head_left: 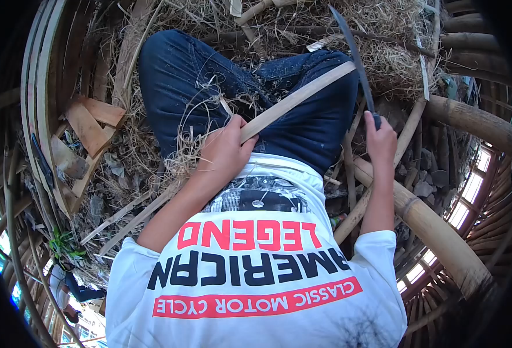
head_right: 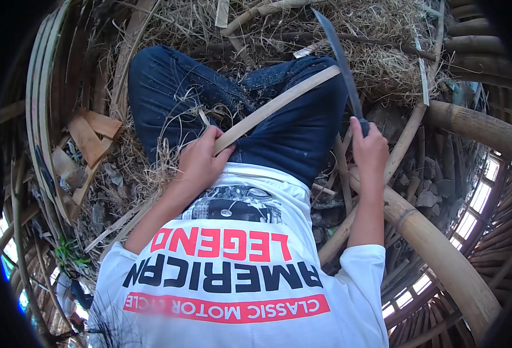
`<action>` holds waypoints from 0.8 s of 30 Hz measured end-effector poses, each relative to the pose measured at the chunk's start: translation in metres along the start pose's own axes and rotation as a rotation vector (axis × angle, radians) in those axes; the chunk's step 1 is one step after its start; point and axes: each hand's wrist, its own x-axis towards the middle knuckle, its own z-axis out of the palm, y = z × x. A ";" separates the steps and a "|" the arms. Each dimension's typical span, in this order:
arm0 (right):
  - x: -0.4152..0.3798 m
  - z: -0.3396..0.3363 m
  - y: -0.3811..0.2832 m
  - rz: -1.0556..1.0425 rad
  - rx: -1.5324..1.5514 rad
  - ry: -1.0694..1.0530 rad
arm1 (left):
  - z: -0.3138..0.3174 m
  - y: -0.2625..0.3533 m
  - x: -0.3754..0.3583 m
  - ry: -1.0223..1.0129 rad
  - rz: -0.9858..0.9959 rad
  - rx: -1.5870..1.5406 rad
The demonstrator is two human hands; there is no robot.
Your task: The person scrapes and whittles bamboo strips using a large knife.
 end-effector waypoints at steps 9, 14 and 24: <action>-0.031 0.024 0.006 -0.039 0.410 0.137 | -0.013 0.021 0.011 -0.019 -0.102 0.011; -0.050 0.011 -0.030 0.064 0.858 0.094 | -0.015 0.020 0.014 -0.101 -0.091 -0.045; -0.090 0.019 -0.074 -0.278 0.651 -0.248 | -0.008 -0.007 0.021 -0.195 -0.009 -0.287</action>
